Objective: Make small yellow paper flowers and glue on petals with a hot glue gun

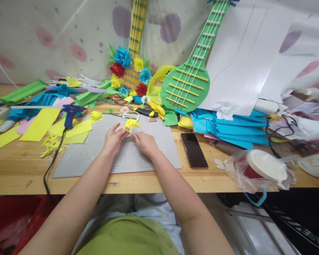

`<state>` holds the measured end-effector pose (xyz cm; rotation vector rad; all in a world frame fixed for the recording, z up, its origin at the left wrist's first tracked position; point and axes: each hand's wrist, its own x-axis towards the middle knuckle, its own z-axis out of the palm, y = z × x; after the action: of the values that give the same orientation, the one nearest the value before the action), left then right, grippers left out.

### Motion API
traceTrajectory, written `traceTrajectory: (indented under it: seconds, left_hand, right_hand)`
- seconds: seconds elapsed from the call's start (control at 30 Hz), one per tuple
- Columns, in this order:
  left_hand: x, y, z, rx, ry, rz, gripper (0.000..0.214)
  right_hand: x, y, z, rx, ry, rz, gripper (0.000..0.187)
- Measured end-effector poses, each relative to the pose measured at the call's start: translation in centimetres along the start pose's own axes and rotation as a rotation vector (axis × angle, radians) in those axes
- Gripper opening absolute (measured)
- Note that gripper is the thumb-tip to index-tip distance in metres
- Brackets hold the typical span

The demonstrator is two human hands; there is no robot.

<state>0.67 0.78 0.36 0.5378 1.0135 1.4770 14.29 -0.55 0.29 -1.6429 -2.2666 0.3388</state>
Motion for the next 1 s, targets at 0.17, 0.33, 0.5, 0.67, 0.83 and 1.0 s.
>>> traceTrajectory:
  seconds: [0.17, 0.33, 0.5, 0.67, 0.83, 1.0]
  left_hand:
    - [0.26, -0.03, 0.03, -0.011, 0.067, 0.015, 0.039]
    - [0.32, -0.07, 0.20, -0.032, 0.130, 0.033, 0.040]
    - [0.26, -0.12, 0.37, -0.054, 0.163, 0.074, 0.044]
    - [0.25, -0.19, 0.43, -0.090, 0.185, 0.078, 0.046]
    - [0.36, -0.04, 0.38, -0.108, 0.147, 0.047, 0.040]
    - [0.07, 0.09, 0.36, -0.126, 0.083, 0.014, 0.032]
  right_hand:
    - [-0.14, -0.22, 0.13, 0.079, 0.089, 0.040, 0.024]
    - [-0.08, -0.05, 0.18, 0.101, 0.108, 0.041, 0.019]
    - [-0.08, -0.15, 0.14, 0.097, 0.122, 0.005, 0.021]
    - [-0.12, -0.35, 0.12, 0.068, 0.120, -0.005, 0.023]
    - [0.04, -0.63, 0.20, 0.020, 0.090, 0.031, 0.027]
    - [0.21, -0.68, -0.10, 0.035, 0.065, 0.092, 0.029]
